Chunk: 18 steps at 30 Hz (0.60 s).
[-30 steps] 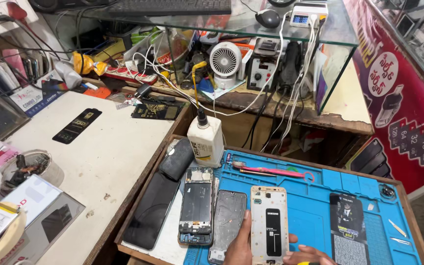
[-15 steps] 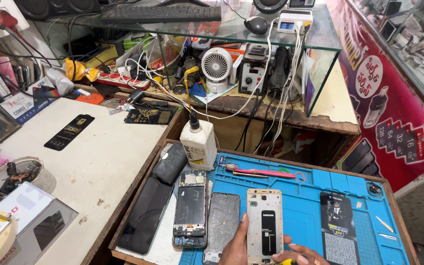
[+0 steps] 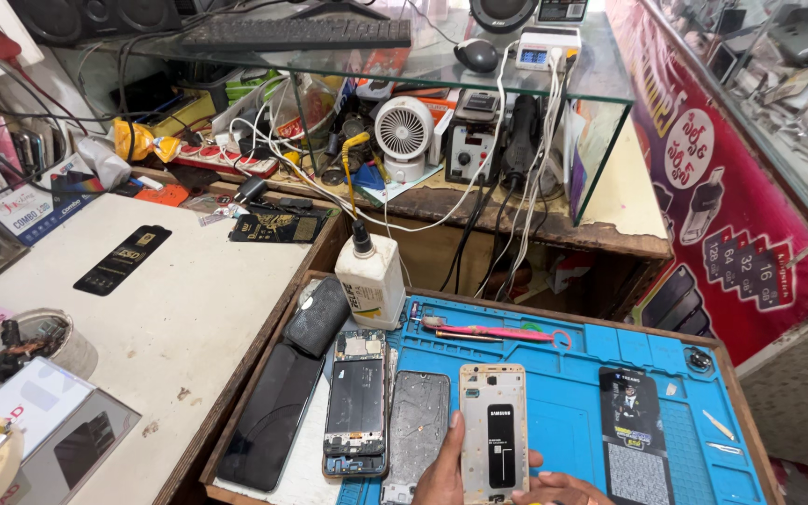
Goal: The person holds a disassembled Samsung smartphone and uses a screwdriver to remove screws from the back of the device. They rotate the phone to access different screw locations and continue unscrewing throughout the clip.
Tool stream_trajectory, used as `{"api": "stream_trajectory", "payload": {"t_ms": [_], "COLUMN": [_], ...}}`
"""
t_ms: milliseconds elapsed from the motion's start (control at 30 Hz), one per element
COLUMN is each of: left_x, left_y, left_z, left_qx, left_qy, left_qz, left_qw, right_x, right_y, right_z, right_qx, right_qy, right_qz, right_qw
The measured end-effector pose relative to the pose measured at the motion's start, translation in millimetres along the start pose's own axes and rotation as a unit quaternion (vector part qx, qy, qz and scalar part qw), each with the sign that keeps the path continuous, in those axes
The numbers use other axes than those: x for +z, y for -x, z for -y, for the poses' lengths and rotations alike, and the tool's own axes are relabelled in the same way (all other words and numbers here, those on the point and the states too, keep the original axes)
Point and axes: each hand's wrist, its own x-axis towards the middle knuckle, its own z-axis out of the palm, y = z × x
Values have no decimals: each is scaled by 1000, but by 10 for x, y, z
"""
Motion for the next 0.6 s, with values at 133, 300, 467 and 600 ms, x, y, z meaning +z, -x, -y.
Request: {"api": "stream_trajectory", "payload": {"t_ms": [133,300,467,600], "left_x": [-5,-71,-8,116], "left_y": [-22,-70,67,320], "left_z": [19,60,240,227], "left_qx": [-9,3,85,-6], "left_qy": [30,-22,-118,-188], "left_qz": [17,-4,-62,26], "left_qw": [999,1000,987,982], "right_x": [-83,-172,31,137], "right_y": [-26,71,220,391], "right_z": [-60,13,563,906], "right_qx": [-3,-166,3,-159], "right_qy": [-18,358,-8,-116], "right_qz": [-35,-168,-462,-448], "right_qw": [999,903,887,872]}}
